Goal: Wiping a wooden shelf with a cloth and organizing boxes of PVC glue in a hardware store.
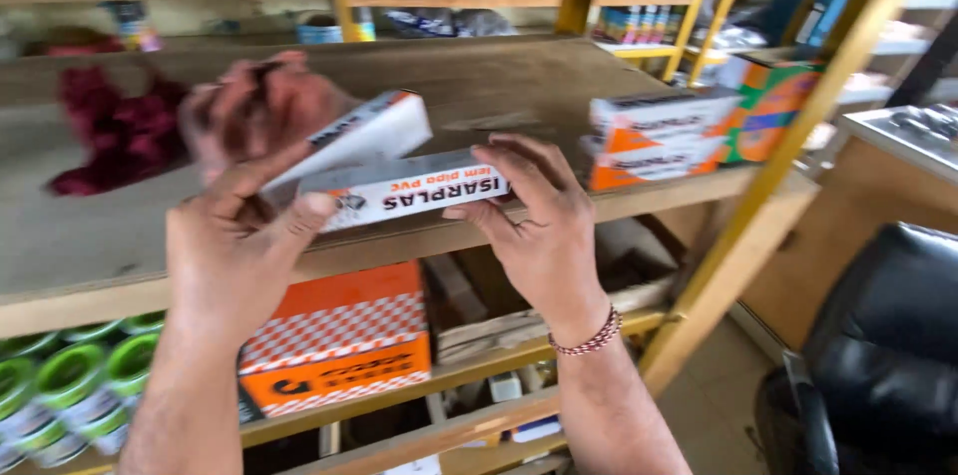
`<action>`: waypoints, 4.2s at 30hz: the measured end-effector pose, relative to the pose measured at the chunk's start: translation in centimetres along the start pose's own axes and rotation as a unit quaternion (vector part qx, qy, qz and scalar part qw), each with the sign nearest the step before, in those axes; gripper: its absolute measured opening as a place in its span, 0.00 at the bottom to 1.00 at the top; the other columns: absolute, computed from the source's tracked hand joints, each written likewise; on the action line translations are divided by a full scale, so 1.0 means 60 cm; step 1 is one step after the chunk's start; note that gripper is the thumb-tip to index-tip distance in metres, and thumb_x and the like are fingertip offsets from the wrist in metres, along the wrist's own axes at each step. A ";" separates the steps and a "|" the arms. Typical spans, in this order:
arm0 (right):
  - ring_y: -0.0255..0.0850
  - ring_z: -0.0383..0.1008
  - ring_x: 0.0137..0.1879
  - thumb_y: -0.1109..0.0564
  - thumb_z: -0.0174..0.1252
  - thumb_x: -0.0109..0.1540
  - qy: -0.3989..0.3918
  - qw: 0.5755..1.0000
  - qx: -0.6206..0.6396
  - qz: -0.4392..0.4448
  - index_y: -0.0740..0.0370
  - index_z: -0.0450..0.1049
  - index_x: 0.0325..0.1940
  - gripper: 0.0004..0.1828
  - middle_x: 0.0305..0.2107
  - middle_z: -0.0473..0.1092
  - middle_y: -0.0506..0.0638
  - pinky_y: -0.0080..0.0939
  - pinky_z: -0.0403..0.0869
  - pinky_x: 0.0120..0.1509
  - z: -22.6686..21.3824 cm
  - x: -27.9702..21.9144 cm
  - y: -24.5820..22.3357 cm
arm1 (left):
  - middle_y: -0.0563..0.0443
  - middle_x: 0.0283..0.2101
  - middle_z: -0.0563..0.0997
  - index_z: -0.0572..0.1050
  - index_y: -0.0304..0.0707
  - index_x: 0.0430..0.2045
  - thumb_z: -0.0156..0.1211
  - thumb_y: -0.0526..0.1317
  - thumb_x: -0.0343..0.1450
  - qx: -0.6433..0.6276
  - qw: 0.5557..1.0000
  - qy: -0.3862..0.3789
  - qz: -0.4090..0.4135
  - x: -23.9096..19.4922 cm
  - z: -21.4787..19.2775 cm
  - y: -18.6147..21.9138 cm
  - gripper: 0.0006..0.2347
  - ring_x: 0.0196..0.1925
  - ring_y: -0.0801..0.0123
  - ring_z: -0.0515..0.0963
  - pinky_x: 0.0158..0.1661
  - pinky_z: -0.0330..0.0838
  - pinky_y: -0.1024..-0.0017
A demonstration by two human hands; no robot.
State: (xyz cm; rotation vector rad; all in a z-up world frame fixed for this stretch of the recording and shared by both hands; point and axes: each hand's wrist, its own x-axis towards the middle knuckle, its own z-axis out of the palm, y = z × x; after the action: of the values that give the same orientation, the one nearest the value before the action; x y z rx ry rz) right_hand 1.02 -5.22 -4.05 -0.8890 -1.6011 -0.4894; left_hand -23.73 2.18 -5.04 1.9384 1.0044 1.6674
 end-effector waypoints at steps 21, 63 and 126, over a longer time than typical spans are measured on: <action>0.36 0.78 0.39 0.48 0.78 0.50 0.046 0.997 0.019 0.064 0.57 0.77 0.51 0.28 0.43 0.76 0.53 0.32 0.79 0.37 -0.135 -0.078 0.142 | 0.29 0.64 0.72 0.59 0.18 0.67 0.58 0.31 0.70 -0.074 0.974 -0.048 0.207 -0.034 0.185 0.112 0.28 0.60 0.58 0.73 0.67 0.69 0.63; 0.24 0.49 0.21 0.59 0.62 0.67 0.050 0.937 0.330 0.097 0.63 0.55 0.73 0.33 0.21 0.56 0.39 0.23 0.49 0.25 -0.195 -0.066 0.154 | 0.65 0.11 0.62 0.77 0.32 0.54 0.71 0.37 0.63 -0.105 0.994 0.001 0.025 -0.139 0.287 0.142 0.24 0.14 0.89 0.52 0.16 0.50 0.88; 0.39 0.69 0.45 0.65 0.58 0.68 0.213 0.966 0.125 0.072 0.66 0.70 0.57 0.13 0.49 0.67 0.56 0.35 0.73 0.52 -0.240 -0.091 0.265 | 0.32 0.65 0.73 0.57 0.36 0.69 0.59 0.31 0.78 -0.142 0.963 -0.022 0.227 0.043 0.404 0.179 0.24 0.67 0.50 0.75 0.65 0.78 0.61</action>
State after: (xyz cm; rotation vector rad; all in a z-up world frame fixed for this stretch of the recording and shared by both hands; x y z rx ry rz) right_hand 22.59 -7.39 -8.42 -0.6493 -1.1647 -0.3391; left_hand 2.53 0.67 -1.02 2.0951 0.2832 1.8674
